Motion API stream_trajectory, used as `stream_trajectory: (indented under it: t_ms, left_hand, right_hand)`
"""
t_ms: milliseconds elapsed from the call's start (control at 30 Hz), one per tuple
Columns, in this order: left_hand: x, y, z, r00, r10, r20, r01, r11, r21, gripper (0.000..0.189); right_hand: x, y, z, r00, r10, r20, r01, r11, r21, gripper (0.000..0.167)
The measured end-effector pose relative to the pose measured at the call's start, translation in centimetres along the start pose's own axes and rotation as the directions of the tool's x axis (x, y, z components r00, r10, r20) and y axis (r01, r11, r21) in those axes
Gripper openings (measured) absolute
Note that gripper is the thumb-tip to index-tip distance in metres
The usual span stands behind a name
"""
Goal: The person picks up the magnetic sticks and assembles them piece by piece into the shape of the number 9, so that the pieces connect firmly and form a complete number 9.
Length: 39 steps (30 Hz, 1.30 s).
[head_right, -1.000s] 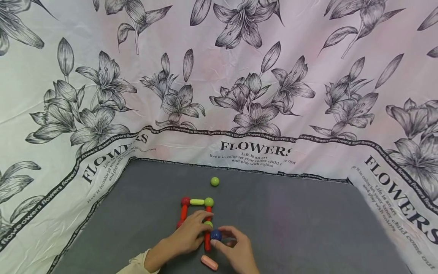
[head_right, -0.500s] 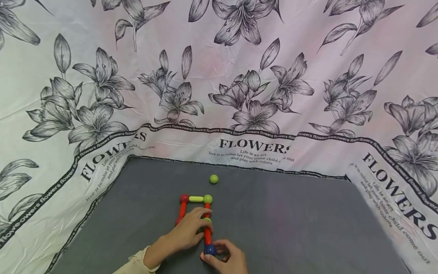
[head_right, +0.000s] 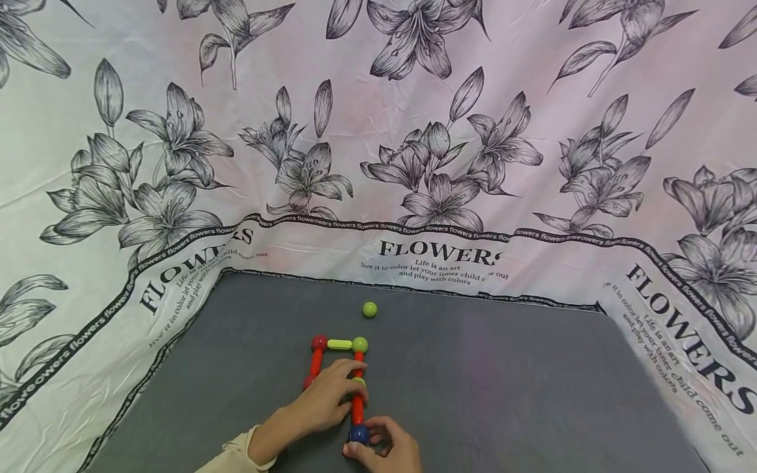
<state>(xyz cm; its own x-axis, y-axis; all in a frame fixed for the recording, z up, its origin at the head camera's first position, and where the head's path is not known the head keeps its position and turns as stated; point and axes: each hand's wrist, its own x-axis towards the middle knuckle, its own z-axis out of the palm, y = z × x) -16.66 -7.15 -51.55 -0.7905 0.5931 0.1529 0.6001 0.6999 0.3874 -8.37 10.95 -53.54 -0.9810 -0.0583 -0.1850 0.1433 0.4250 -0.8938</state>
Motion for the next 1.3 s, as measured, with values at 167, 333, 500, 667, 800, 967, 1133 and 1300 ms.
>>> stream_trajectory:
  t_ms: [167, 333, 500, 667, 800, 967, 1133, 1300]
  left_hand:
    - [0.0, 0.0, 0.0, 0.999, 0.021, -0.034, -0.021, 1.0, 0.0, 0.034]
    - [0.0, -0.1, 0.2, 0.998, 0.033, -0.055, -0.033, 0.999, 0.007, 0.034]
    - [0.0, -0.1, 0.3, 0.998, 0.036, -0.059, -0.036, 0.999, 0.011, 0.034]
    - [0.1, 0.0, 0.2, 0.999, 0.02, -0.045, -0.02, 1.0, -0.001, 0.035]
    - [-0.1, 0.1, 0.0, 1.0, -0.006, -0.012, 0.006, 1.0, -0.026, 0.037]
    - [-1.0, 0.2, -0.6, 0.999, -0.036, 0.009, 0.036, 0.997, -0.067, 0.041]
    - [-2.3, 0.6, -1.8, 0.999, -0.035, 0.03, 0.038, 0.991, -0.13, 0.041]
    - [-3.4, 1.2, -2.9, 0.993, 0.007, 0.114, 0.027, 0.954, -0.299, 0.033]
  right_hand:
    - [-0.3, 0.1, 0.1, 0.998, -0.023, 0.05, 0.024, 0.999, -0.022, 0.053]
    - [-0.6, 1.0, -0.8, 0.979, -0.141, 0.148, 0.141, 0.99, 0.011, 0.053]
    - [-0.9, 1.3, -1.4, 0.953, -0.167, 0.253, 0.169, 0.986, 0.015, 0.037]
    - [-1.8, 0.6, -0.2, 0.982, -0.081, 0.172, 0.087, 0.996, -0.024, 0.028]
    - [-2.2, 0.2, 0.1, 0.993, -0.042, 0.107, 0.045, 0.999, -0.03, 0.031]
    - [-1.9, 0.1, -1.4, 0.959, -0.182, 0.216, 0.18, 0.983, 0.03, 0.027]
    - [-1.1, -0.6, -2.3, 0.962, -0.224, 0.157, 0.224, 0.974, 0.02, 0.028]
    - [0.1, -1.2, -3.2, 0.968, -0.202, 0.149, 0.206, 0.978, -0.011, 0.028]
